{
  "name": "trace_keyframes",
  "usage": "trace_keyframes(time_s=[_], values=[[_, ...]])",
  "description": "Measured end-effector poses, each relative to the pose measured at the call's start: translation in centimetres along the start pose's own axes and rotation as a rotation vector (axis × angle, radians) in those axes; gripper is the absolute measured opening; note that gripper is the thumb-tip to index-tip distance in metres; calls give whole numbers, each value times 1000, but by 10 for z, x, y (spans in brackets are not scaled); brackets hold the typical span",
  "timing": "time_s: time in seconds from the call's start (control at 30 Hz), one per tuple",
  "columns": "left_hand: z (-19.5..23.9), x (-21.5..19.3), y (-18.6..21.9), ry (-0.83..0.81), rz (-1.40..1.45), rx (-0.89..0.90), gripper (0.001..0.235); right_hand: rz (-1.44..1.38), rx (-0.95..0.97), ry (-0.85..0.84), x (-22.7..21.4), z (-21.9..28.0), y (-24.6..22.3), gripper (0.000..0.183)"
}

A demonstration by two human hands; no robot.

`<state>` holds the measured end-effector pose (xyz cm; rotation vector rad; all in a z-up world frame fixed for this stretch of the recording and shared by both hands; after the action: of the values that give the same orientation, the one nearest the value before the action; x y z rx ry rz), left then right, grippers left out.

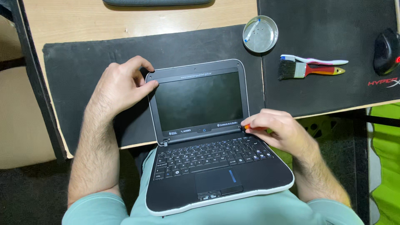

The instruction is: The person uses a screwdriver to remove screws from the bezel surrounding the laptop screen. After removing the screws, they carefully detach and lift the bezel frame off the laptop.

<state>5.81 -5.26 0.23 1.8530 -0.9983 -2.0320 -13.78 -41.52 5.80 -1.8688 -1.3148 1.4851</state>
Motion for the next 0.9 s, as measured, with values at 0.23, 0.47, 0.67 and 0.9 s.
trace_keyframes(time_s=[0.23,0.47,0.67,0.9], values=[[-1,5,-4,-3,-2,16,34,-141,57,-139,-1,7,18,52],[-1,9,-9,9,-19,48,35,-484,297,85,-13,5,36,25],[-1,8,-6,-4,-40,59,36,-526,226,-137,-3,4,26,28],[-2,10,-10,-1,-48,36,35,-710,413,-27,-3,5,35,25]])
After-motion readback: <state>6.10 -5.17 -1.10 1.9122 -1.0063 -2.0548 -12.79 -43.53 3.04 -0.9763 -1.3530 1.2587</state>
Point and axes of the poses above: each hand's wrist, its own z-axis away from the middle knuckle, its own x-axis out of the palm, y = z × x, the point moved 9 cm from there along -z, towards the middle knuckle, and after that the axes turned 15 degrees about y, right-handed, at the moved point
